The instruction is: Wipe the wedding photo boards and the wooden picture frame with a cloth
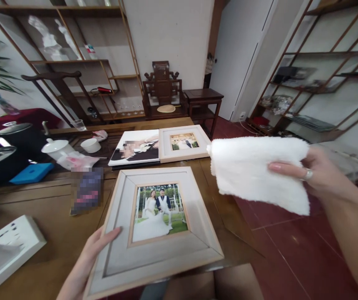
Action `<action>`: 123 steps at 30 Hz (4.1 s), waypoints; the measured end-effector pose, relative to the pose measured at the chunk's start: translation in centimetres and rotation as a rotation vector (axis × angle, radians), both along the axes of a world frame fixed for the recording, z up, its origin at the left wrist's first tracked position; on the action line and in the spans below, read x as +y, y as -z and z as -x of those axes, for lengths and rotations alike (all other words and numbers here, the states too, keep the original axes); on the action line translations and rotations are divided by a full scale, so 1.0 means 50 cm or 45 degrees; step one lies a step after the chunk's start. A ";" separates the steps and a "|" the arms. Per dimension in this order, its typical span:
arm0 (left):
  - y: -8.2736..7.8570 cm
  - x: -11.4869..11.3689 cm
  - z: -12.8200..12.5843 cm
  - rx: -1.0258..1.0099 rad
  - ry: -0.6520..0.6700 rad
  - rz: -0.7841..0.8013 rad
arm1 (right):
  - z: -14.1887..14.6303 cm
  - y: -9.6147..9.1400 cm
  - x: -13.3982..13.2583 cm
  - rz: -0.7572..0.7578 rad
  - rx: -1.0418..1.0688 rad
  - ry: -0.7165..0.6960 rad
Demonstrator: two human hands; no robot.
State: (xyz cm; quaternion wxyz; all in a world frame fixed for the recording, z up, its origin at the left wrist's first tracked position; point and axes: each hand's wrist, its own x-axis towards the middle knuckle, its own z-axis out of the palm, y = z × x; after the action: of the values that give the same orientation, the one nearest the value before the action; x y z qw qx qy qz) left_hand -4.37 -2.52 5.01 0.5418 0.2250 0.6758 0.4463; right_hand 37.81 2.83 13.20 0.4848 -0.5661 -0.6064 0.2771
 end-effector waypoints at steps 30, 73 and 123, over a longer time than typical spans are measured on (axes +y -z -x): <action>0.025 0.000 -0.026 0.209 0.374 0.046 | 0.166 0.183 -0.035 -0.900 -1.037 -0.590; 0.069 0.053 -0.065 1.167 0.831 -0.918 | 0.254 0.205 0.117 -0.381 -1.281 -0.490; 0.093 0.073 -0.056 1.274 0.814 -1.075 | 0.277 0.174 0.085 -0.299 -1.243 -0.586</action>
State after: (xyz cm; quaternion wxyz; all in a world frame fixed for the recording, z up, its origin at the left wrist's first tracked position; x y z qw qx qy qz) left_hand -1.56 1.10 0.35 0.1390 0.7783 0.5141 0.3326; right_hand 23.98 7.09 4.52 0.1342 -0.4240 -0.8956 0.0118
